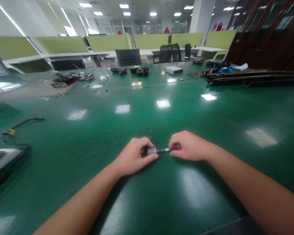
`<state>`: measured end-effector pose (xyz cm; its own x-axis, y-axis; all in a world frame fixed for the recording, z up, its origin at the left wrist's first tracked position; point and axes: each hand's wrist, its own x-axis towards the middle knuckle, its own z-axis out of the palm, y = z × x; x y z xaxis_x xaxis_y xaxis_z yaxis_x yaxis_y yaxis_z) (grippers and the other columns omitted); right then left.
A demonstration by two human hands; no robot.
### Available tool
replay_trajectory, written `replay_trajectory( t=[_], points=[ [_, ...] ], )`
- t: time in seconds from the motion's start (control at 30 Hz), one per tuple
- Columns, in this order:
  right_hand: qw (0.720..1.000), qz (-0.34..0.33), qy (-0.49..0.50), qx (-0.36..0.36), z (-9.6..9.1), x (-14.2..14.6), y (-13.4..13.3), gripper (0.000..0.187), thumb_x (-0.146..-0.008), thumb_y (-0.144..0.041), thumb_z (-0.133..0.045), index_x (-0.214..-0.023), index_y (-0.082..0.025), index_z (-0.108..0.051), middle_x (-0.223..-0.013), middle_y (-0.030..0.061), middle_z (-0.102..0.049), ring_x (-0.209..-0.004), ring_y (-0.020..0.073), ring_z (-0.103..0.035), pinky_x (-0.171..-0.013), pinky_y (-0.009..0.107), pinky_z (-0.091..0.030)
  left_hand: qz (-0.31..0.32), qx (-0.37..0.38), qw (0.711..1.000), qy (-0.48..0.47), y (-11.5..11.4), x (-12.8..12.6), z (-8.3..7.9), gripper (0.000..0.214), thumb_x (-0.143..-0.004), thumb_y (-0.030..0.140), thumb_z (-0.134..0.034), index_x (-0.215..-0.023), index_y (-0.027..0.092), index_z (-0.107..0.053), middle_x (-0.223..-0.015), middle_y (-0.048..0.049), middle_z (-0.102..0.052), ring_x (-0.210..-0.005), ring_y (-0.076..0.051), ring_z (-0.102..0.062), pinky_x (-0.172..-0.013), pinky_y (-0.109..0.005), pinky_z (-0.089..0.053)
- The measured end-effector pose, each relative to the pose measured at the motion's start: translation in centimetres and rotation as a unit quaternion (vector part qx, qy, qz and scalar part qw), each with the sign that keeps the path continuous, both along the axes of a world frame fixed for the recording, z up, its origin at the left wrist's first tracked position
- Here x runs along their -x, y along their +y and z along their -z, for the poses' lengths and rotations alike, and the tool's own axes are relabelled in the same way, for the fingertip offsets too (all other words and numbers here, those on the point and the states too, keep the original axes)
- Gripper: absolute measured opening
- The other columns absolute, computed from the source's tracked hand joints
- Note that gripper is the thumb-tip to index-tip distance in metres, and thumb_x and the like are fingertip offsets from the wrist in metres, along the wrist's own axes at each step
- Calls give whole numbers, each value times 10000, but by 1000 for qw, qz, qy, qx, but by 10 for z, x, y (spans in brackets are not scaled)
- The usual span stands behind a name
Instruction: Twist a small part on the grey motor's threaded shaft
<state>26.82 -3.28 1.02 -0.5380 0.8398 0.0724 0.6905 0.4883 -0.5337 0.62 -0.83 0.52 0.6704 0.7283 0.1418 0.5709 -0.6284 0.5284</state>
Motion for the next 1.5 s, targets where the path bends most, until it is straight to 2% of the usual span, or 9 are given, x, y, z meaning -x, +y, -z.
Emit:
replay_trajectory(
  t=[0.17,0.33,0.63,0.77,1.17,1.5],
  points=[
    [999,-10,28,-15,9,18,2,106,-854,-238,-721,-932,-182,-766,-859,29,-698,-755,138,-597,-689,253,-411,16,-11,1000,-7,1,-4,2,275,-836,453,-734,-936,202,-677,-797,5,-661,-693,-151,-567,-662,-274,-401],
    [998,-17,52,-40,12,29,0,91,-840,-213,-717,-902,-161,-758,-851,36,-690,-783,151,-597,-722,264,-422,11,-25,1000,-6,0,-8,2,242,-825,404,-738,-931,199,-665,-790,6,-642,-697,-152,-559,-659,-272,-398],
    [997,-6,67,-28,12,29,-3,115,-841,-185,-697,-939,-175,-757,-857,30,-695,-768,143,-599,-703,255,-427,16,-38,999,-7,-3,-9,-1,223,-801,315,-748,-980,213,-663,-803,17,-664,-707,-163,-577,-690,-283,-414],
    [996,11,78,-29,14,30,-3,128,-827,-178,-707,-949,-183,-746,-847,16,-701,-744,134,-596,-685,248,-421,9,-27,1000,-11,-3,-9,-1,209,-800,322,-750,-951,209,-659,-773,20,-656,-681,-158,-568,-650,-268,-400],
    [996,-17,68,-52,15,27,-1,104,-829,-186,-713,-928,-176,-744,-868,27,-705,-789,151,-616,-731,264,-438,-6,-4,1000,-2,-2,-9,0,220,-798,352,-768,-904,195,-658,-716,37,-616,-646,-142,-550,-603,-254,-370],
    [997,-11,55,-49,13,24,0,95,-820,-189,-718,-909,-175,-745,-825,20,-684,-734,139,-587,-692,258,-424,-9,-4,1000,-3,-2,-9,-1,235,-796,370,-770,-892,189,-655,-735,25,-631,-653,-147,-554,-618,-259,-379]
  ],
)
